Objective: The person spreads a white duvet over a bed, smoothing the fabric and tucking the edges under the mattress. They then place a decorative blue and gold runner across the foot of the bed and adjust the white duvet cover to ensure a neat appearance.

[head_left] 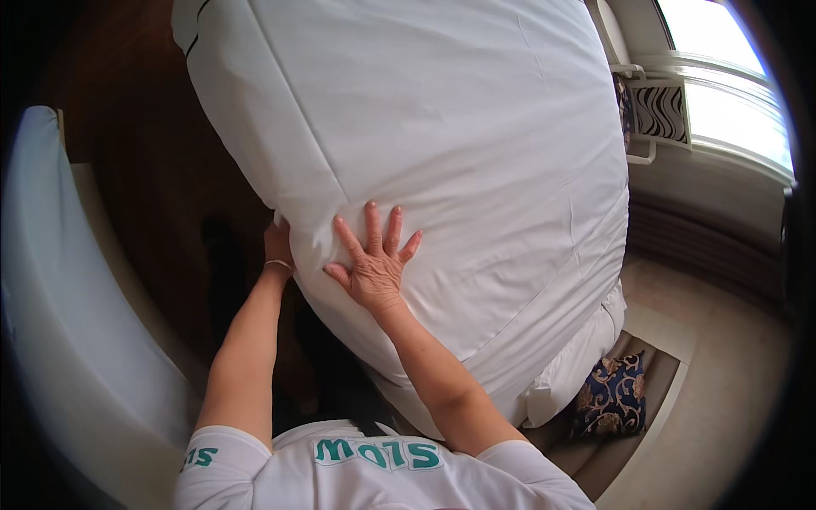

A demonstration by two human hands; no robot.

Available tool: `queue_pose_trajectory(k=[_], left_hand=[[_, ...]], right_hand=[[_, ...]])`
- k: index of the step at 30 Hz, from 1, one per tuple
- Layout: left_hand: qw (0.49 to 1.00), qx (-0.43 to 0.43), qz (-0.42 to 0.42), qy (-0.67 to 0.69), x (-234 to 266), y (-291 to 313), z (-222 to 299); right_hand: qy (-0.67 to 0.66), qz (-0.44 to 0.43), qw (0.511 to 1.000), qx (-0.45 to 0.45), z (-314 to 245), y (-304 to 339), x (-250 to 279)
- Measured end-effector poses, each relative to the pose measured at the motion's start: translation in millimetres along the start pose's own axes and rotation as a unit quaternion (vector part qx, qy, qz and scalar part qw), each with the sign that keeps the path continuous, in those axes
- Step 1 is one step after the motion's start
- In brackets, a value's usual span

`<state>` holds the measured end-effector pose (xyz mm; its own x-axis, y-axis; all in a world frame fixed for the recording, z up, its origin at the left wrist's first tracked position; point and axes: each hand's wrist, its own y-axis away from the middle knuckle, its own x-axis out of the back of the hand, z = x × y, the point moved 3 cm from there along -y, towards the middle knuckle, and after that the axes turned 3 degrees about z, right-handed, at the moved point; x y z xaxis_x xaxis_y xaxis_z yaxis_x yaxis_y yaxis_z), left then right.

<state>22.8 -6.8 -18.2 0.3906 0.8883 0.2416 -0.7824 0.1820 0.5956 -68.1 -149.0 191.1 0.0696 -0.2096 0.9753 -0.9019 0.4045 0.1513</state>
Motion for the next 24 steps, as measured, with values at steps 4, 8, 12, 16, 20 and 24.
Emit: queue_pose_trajectory(k=[4, 8, 12, 16, 20, 24], left_hand=[[0.966, 0.221, -0.091, -0.095, 5, 28, -23], [0.965, 0.254, -0.056, 0.022, 123, -85, 17], [0.986, 0.14, -0.002, 0.094, 181, -192, 94], [0.974, 0.122, -0.018, 0.189, 191, -293, 216], [0.907, 0.185, -0.118, 0.36, 165, -332, 295], [0.959, 0.079, -0.025, 0.273, 196, -392, 245]], right_hand=[[0.073, -0.055, 0.996, 0.002, 19, -4, 13], [0.035, -0.025, 0.999, 0.009, -9, -27, -12], [0.065, -0.051, 0.997, -0.008, -9, -21, -19], [0.055, -0.067, 0.996, -0.011, -11, -29, -12], [0.026, -0.1, 0.993, -0.051, -16, -22, -4], [0.007, -0.151, 0.986, -0.069, -18, -49, 15]])
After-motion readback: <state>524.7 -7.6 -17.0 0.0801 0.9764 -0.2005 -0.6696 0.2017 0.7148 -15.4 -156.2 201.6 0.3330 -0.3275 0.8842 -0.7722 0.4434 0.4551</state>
